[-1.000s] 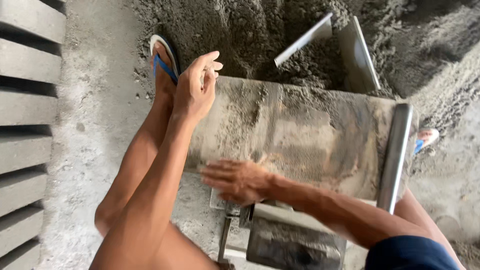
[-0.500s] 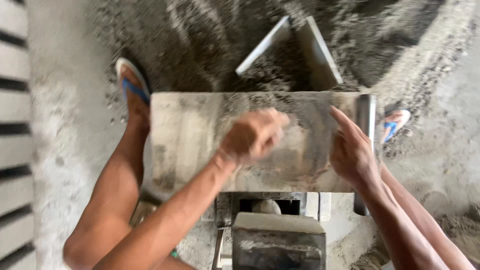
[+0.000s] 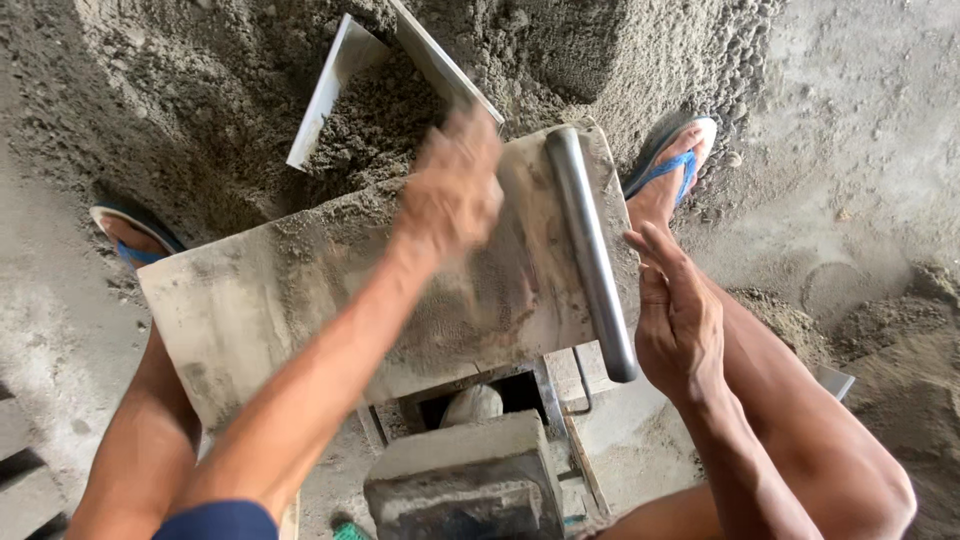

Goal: The person scoops wet concrete into a rectangular metal mold using a trowel, levels the surface, and compacts the mixture. They then lift the mold, flip it to release the formed block onto a stack, and repeat the process.

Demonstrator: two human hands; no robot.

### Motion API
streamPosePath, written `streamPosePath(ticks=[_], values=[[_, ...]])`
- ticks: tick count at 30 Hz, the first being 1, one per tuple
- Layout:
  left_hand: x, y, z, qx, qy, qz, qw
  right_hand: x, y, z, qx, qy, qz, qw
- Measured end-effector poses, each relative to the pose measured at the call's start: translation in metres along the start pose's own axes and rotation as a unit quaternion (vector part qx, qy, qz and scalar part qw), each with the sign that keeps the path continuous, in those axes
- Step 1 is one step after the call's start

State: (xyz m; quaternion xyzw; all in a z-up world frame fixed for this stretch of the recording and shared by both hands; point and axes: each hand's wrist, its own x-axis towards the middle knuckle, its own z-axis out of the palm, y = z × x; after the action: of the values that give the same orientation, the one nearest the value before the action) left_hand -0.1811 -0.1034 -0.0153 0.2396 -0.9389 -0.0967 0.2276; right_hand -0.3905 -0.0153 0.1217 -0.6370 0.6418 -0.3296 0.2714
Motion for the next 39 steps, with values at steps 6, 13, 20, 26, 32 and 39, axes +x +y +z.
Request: streamPosePath(ticks=[6,13,20,26,32,39], values=[[-0.033,0.020,-0.061,0.058,0.000,-0.171,0.984,-0.012,-0.028,-0.007,-0.007,-0.015,-0.017,1.000],[-0.095,0.161,-0.108,-0.034,-0.003,-0.202,0.979,-0.098,-0.079,-0.012,0.048,-0.165,0.099,0.980],[-0.127,0.252,-0.113,-0.036,-0.029,-0.200,0.979,-0.181,-0.101,-0.010,0.048,-0.182,0.103,0.977],[-0.140,0.251,-0.096,0.009,-0.003,-0.165,0.986,-0.203,-0.107,-0.004,0.041,-0.172,0.085,0.981],[-0.136,0.252,-0.095,0.014,0.003,-0.152,0.988,-0.204,-0.103,-0.002,0.046,-0.152,0.090,0.983],[-0.151,0.222,-0.119,0.026,-0.018,-0.239,0.970,-0.153,-0.138,0.021,0.003,-0.171,0.014,0.985]])
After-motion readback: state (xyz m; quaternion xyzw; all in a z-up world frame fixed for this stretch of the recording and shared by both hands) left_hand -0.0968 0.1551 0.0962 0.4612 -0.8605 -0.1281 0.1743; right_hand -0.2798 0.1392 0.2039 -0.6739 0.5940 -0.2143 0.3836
